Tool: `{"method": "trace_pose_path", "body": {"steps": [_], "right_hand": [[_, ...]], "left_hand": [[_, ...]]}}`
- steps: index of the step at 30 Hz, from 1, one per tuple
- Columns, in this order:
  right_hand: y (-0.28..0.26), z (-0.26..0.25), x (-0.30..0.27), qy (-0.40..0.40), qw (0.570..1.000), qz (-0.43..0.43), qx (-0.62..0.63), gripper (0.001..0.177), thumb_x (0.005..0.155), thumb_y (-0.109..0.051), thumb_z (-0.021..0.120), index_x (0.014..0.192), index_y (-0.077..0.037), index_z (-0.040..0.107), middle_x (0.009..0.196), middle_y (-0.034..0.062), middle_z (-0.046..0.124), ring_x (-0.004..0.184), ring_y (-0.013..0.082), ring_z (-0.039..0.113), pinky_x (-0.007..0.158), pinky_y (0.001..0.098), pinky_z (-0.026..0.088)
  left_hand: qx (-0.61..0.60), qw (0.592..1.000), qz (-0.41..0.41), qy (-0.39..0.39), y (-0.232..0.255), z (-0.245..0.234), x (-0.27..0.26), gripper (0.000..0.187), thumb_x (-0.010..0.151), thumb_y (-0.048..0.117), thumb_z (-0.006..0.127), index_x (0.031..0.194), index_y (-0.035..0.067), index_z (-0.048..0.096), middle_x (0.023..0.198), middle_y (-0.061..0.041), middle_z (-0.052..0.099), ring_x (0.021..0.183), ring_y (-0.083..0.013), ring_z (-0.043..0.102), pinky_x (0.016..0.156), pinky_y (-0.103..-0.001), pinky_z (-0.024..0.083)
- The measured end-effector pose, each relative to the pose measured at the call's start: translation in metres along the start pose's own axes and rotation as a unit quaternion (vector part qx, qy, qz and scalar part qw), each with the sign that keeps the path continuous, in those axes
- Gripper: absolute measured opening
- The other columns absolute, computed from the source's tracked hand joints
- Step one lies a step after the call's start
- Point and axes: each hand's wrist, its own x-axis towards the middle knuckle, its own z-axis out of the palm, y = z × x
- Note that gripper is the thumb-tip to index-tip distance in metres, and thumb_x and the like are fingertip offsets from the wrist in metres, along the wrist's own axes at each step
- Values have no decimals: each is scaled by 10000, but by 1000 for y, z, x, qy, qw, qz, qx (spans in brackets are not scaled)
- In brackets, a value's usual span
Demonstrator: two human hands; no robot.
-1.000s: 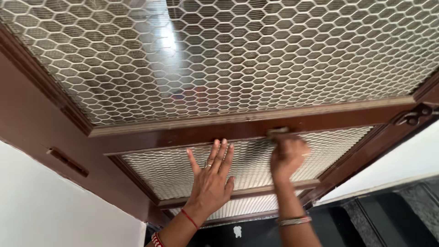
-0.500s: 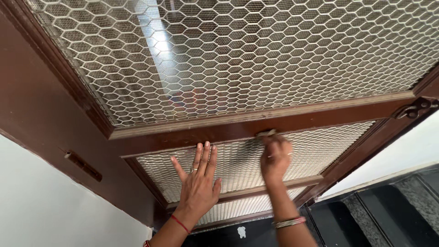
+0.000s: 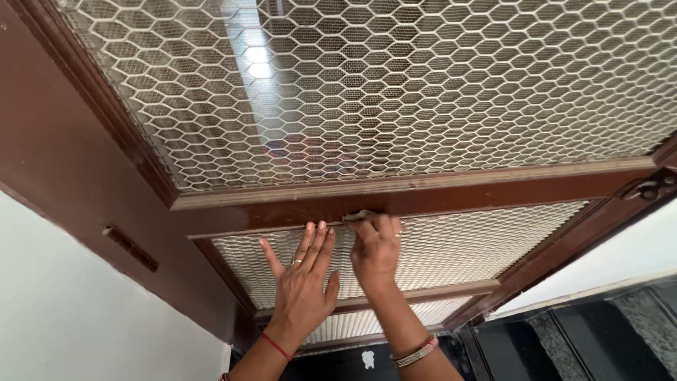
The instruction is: The person cleans the wooden frame of a door with a mesh screen. They dip a cloth into a small bowl of yellow liquid and wipe the horizontal and vertical sections of the door frame.
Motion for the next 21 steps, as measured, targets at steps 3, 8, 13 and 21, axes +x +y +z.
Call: {"method": "trace_pose_path", "body": {"steps": [3, 8, 13, 21], "right_hand": [[29, -14, 3, 8, 998, 53, -16, 230, 842, 124, 671, 916, -93, 693, 925, 102, 582, 945, 308, 579, 854, 442, 499], [71, -61, 15, 27, 978, 158, -130, 217, 797, 114, 756, 863, -85, 699, 938, 101, 647, 972, 313, 577, 798, 408, 470], [8, -17, 18, 39, 999, 1, 25, 309, 718, 123, 719, 924, -107, 727, 877, 80, 640, 913, 297, 598, 826, 433, 478], [50, -37, 15, 47, 987, 61, 141, 299, 798, 146, 629, 923, -96, 754, 909, 84, 641, 910, 268, 656, 894, 415, 586]], "left_hand": [[4, 1000, -1, -5, -1, -2, 0, 714, 878, 242, 625, 1531, 90, 381, 1616, -43, 341, 1512, -182, 209, 1099, -773, -166], [-1, 1000, 9, 4, -1, -3, -3, 700, 894, 250, 621, 1532, 83, 387, 1629, -54, 329, 1524, -185, 205, 1107, -771, -160], [-2, 1000, -9, -4, 4, -1, -1, 691, 876, 252, 633, 1504, 71, 409, 1636, -64, 303, 1522, -200, 202, 1102, -776, -158], [15, 1000, -5, 4, -2, 6, -4, 691, 867, 261, 635, 1503, 98, 420, 1635, -38, 305, 1517, -180, 206, 1108, -775, -160]]}}
